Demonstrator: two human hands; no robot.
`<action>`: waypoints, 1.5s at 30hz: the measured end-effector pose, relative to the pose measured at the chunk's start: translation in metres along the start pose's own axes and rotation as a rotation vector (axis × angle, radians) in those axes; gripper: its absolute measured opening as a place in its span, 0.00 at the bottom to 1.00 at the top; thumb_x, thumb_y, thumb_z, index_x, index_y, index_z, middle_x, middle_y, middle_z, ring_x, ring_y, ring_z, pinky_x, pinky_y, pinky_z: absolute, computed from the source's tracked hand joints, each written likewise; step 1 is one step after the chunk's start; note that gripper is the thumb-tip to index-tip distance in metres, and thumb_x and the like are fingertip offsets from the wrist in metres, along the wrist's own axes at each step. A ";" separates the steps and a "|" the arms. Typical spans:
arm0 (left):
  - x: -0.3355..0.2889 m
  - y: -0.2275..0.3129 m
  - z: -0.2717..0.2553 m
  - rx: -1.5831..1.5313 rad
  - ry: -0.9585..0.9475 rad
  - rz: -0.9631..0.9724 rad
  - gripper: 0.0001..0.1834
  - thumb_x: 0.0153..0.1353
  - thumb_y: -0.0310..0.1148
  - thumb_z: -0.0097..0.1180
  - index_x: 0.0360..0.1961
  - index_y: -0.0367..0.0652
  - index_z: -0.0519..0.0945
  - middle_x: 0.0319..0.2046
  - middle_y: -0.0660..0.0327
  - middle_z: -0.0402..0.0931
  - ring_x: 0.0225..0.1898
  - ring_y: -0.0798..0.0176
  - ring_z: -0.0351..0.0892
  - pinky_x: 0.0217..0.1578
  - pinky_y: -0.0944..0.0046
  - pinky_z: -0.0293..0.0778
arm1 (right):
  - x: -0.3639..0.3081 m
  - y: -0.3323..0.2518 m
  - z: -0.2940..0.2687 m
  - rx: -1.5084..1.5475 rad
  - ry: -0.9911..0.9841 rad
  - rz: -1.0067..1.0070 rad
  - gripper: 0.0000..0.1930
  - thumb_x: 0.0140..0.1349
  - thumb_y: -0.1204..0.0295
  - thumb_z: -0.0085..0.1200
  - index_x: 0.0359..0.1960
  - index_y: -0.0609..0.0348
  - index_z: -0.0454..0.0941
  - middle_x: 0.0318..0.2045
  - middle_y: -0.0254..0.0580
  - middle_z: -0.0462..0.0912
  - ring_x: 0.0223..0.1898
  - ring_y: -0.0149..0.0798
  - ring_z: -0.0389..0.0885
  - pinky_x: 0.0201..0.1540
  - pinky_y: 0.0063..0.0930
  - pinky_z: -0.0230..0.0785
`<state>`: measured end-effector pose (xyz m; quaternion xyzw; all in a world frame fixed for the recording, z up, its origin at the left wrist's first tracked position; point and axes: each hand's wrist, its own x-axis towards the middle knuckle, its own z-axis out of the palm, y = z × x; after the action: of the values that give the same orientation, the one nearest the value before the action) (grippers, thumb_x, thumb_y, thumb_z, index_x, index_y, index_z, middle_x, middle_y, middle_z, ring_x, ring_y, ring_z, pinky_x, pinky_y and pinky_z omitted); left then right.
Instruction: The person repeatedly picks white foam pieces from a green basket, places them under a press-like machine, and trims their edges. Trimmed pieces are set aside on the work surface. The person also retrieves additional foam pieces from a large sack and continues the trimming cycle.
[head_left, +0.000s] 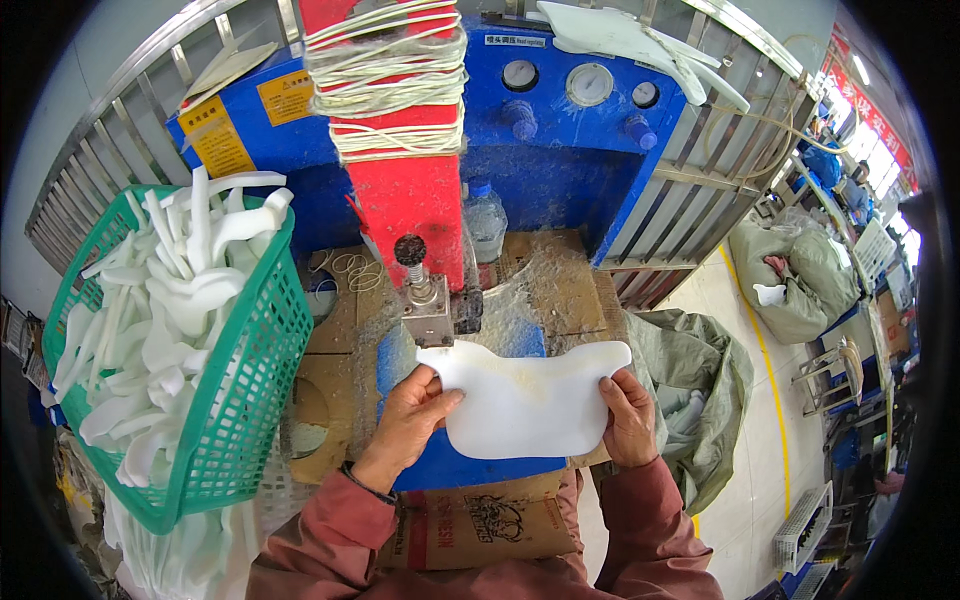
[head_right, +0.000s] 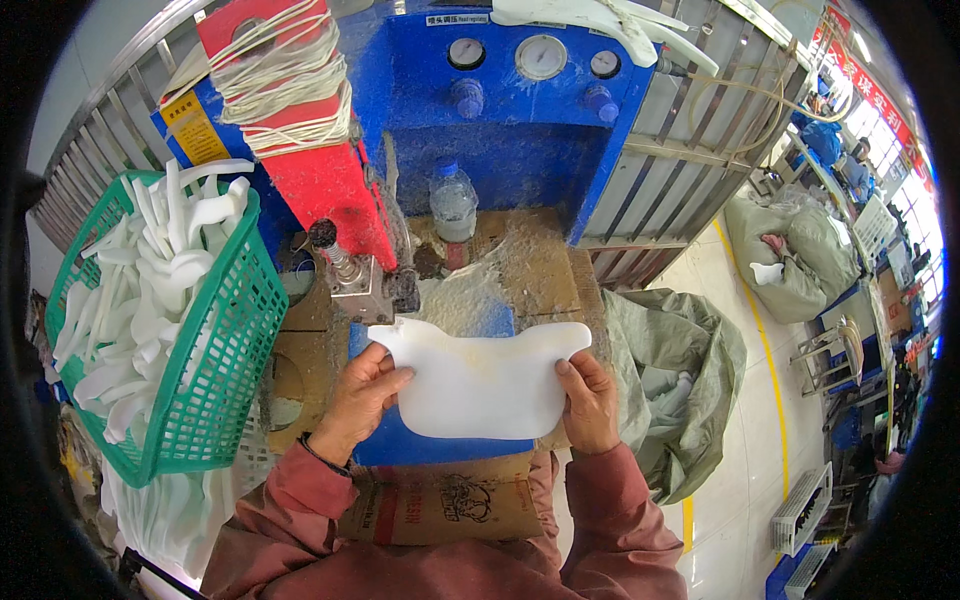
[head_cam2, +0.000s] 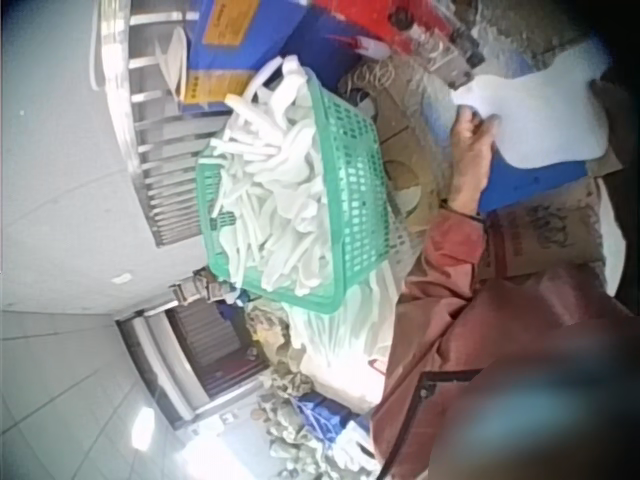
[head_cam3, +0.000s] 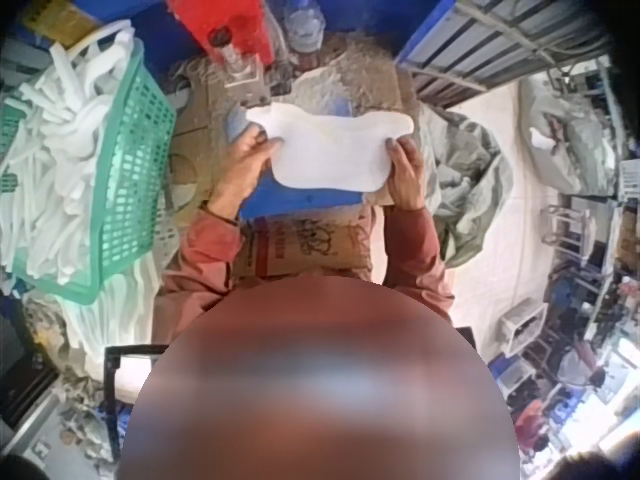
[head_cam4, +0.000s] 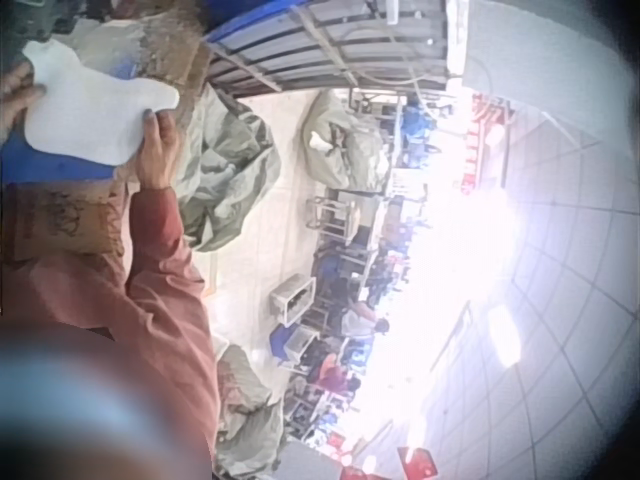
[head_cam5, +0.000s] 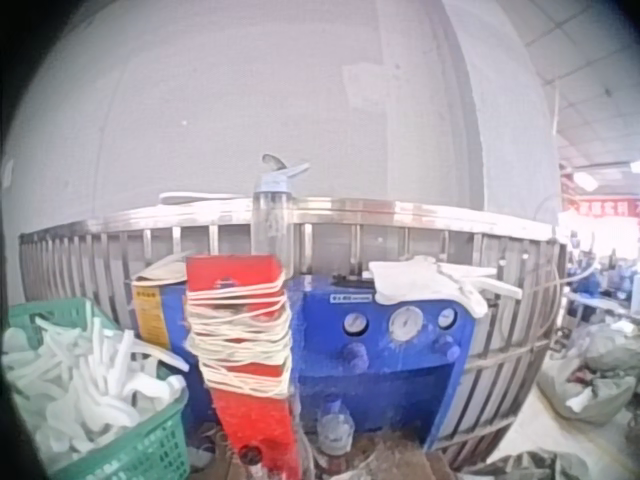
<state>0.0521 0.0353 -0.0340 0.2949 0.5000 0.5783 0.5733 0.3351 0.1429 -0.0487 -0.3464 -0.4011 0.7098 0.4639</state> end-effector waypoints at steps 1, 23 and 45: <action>0.001 -0.002 0.001 0.007 0.001 -0.014 0.17 0.71 0.24 0.57 0.60 0.41 0.76 0.45 0.65 0.84 0.36 0.79 0.76 0.34 0.73 0.72 | -0.001 0.000 -0.002 0.023 -0.008 0.000 0.14 0.74 0.74 0.54 0.57 0.68 0.79 0.50 0.40 0.86 0.49 0.31 0.84 0.55 0.26 0.75; -0.076 -0.080 -0.024 0.160 0.155 -0.169 0.15 0.69 0.29 0.63 0.53 0.34 0.82 0.44 0.62 0.85 0.43 0.71 0.81 0.48 0.67 0.77 | -0.052 0.064 -0.037 -0.450 0.014 0.197 0.10 0.73 0.72 0.58 0.49 0.66 0.82 0.39 0.31 0.85 0.39 0.23 0.78 0.44 0.21 0.71; -0.165 0.023 -0.021 0.812 -0.046 0.113 0.25 0.75 0.39 0.56 0.67 0.40 0.72 0.52 0.54 0.85 0.48 0.58 0.87 0.49 0.58 0.81 | -0.106 0.064 -0.108 -0.492 0.051 0.043 0.12 0.72 0.73 0.55 0.50 0.71 0.80 0.36 0.44 0.85 0.34 0.32 0.83 0.39 0.26 0.78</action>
<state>0.0521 -0.1242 0.0188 0.5368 0.6577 0.3580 0.3887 0.4394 0.0548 -0.1402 -0.4752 -0.5427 0.5914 0.3605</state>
